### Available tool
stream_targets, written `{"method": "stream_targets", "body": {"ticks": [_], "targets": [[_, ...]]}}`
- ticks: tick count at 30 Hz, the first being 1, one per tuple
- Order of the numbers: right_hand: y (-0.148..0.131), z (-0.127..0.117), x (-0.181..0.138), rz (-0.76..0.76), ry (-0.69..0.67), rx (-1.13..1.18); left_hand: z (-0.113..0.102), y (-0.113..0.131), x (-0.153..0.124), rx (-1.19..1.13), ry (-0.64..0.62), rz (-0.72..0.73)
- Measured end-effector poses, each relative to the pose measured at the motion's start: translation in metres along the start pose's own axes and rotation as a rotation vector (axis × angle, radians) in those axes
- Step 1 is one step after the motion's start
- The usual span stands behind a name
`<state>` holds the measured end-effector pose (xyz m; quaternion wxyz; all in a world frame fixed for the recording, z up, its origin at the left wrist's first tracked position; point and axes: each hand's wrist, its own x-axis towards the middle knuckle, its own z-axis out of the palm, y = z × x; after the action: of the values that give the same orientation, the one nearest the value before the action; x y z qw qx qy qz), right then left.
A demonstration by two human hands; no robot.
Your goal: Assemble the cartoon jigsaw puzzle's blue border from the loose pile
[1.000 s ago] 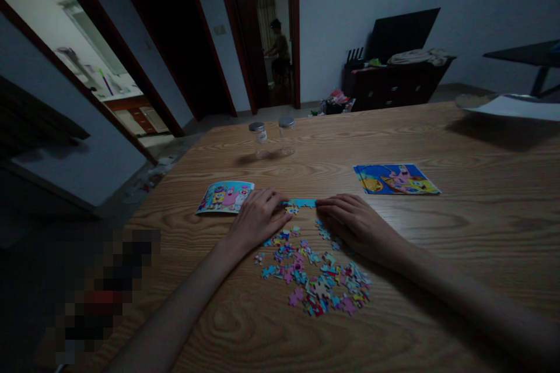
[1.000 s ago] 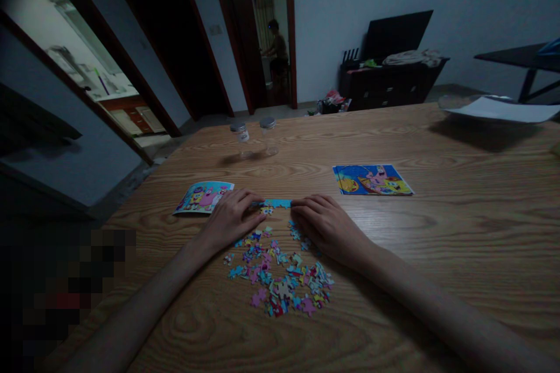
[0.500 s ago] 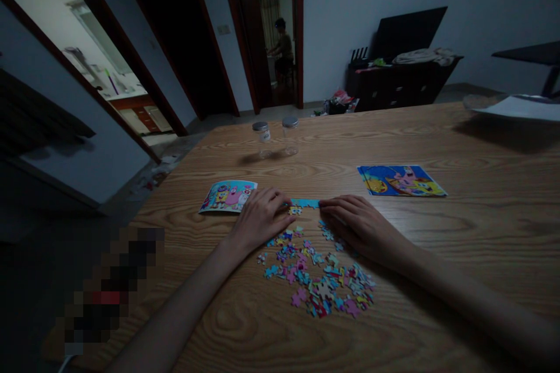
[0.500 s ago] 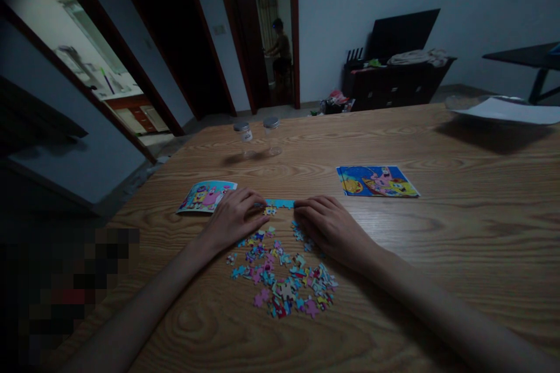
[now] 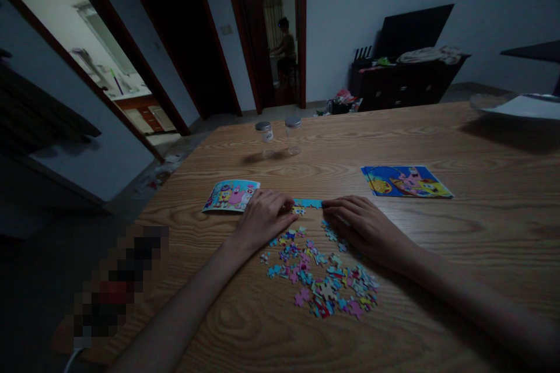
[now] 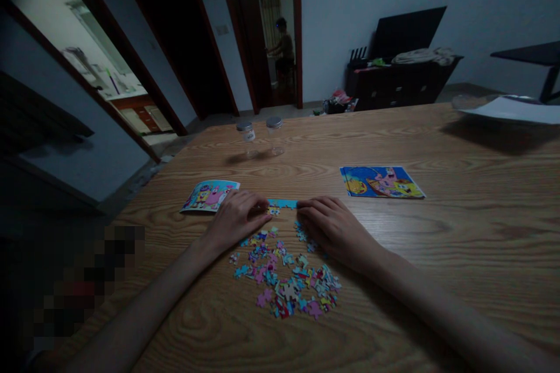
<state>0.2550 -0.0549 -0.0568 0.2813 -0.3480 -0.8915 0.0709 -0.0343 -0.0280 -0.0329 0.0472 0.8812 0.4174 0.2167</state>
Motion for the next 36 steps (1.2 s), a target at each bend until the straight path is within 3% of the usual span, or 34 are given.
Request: {"method": "stream_targets", "body": {"ticks": [36], "targets": [[0.0, 0.0007, 0.0002, -0.022, -0.003, -0.028, 0.008, 0.001, -0.0007, -0.047, 0.061, -0.081]]}}
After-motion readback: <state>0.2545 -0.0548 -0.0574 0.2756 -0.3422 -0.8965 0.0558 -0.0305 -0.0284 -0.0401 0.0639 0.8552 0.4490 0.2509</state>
